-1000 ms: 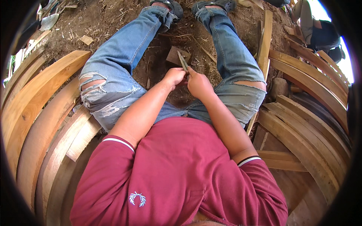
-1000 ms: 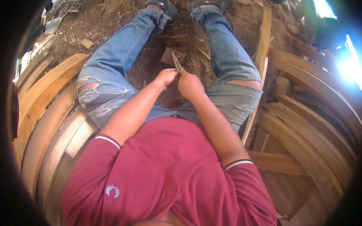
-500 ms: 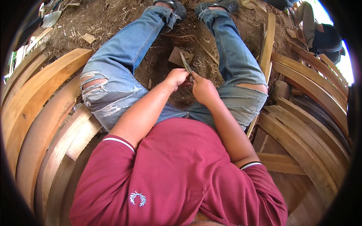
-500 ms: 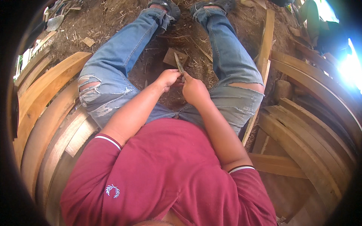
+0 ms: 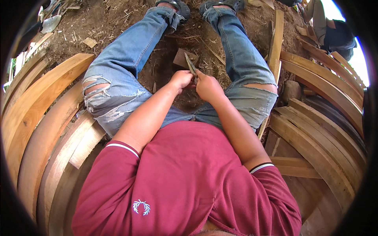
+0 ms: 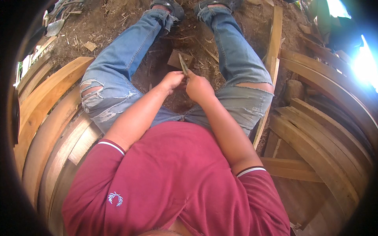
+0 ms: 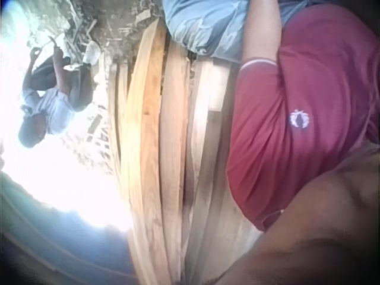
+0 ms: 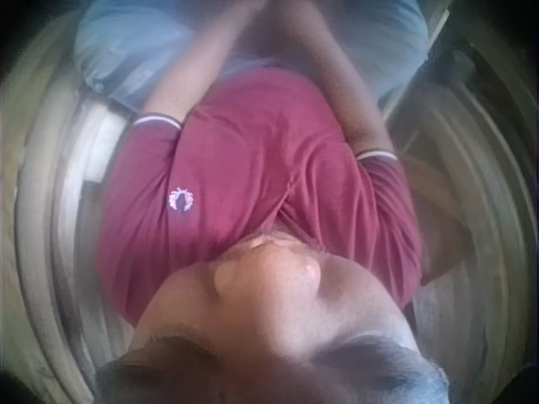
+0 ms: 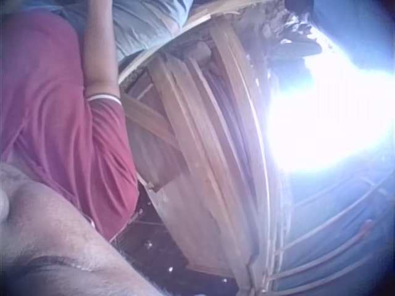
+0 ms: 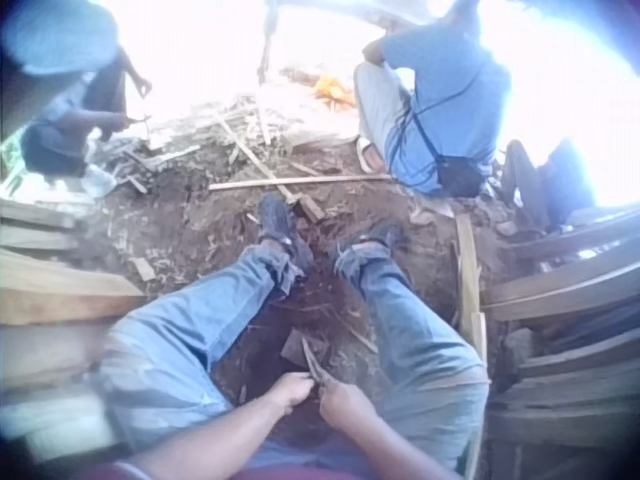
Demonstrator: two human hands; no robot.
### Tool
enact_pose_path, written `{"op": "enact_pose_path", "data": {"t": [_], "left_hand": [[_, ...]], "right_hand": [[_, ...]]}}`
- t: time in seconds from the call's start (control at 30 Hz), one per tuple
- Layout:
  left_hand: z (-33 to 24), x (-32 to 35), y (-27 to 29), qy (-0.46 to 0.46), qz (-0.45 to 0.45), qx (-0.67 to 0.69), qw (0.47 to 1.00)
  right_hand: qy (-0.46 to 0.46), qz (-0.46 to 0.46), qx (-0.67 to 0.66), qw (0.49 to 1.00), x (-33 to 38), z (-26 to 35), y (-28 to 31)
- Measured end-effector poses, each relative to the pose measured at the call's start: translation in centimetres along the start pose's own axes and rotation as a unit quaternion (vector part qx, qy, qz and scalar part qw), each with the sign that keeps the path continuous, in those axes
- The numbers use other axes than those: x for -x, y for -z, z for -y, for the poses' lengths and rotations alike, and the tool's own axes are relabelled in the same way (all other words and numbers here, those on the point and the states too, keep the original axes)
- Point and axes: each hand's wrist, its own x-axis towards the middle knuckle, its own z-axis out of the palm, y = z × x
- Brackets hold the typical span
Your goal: The person sits on the ground and uses a chisel to carve and shape a small piece of wood. They hold the wood in their left hand and the chisel in their right, repeatedly scraping the surface to remove thin shavings. The person occasionally repositions the wood to work on different edges.
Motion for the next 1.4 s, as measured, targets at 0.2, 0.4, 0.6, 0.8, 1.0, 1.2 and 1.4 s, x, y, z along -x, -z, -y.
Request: {"op": "enact_pose_path", "data": {"t": [0.2,0.4,0.6,0.8,1.0,1.2,1.4], "left_hand": [[0.6,-0.3,-0.2,-0.009,0.024,0.022,0.999],[0.4,0.8,-0.8,0.002,0.0,0.008,1.0],[0.0,0.0,0.1,-0.033,-0.011,-0.002,0.999],[0.8,-1.7,0.8,-0.035,0.0,0.006,0.999],[0.4,-1.1,0.8,-0.035,-0.005,0.016,0.999],[1.0,0.2,-0.6,-0.051,0.013,0.015,0.998],[0.2,0.4,-0.6,0.004,0.004,0.026,1.0]], "right_hand": [[-0.019,-0.02,0.004,1.0,-1.1,-0.4,-1.1],[-0.009,0.015,0.018,1.0,0.7,-0.1,0.0],[-0.014,-0.011,0.014,1.0,-0.5,0.6,-0.3],[-0.026,-0.018,0.022,0.999,-0.5,0.7,-0.7],[-0.035,-0.009,0.04,0.999,-1.2,0.7,-0.9],[0.004,-0.015,0.085,0.996,-4.2,-1.9,-2.0],[-0.021,-0.025,0.033,0.999,-0.7,-0.4,1.6]]}}
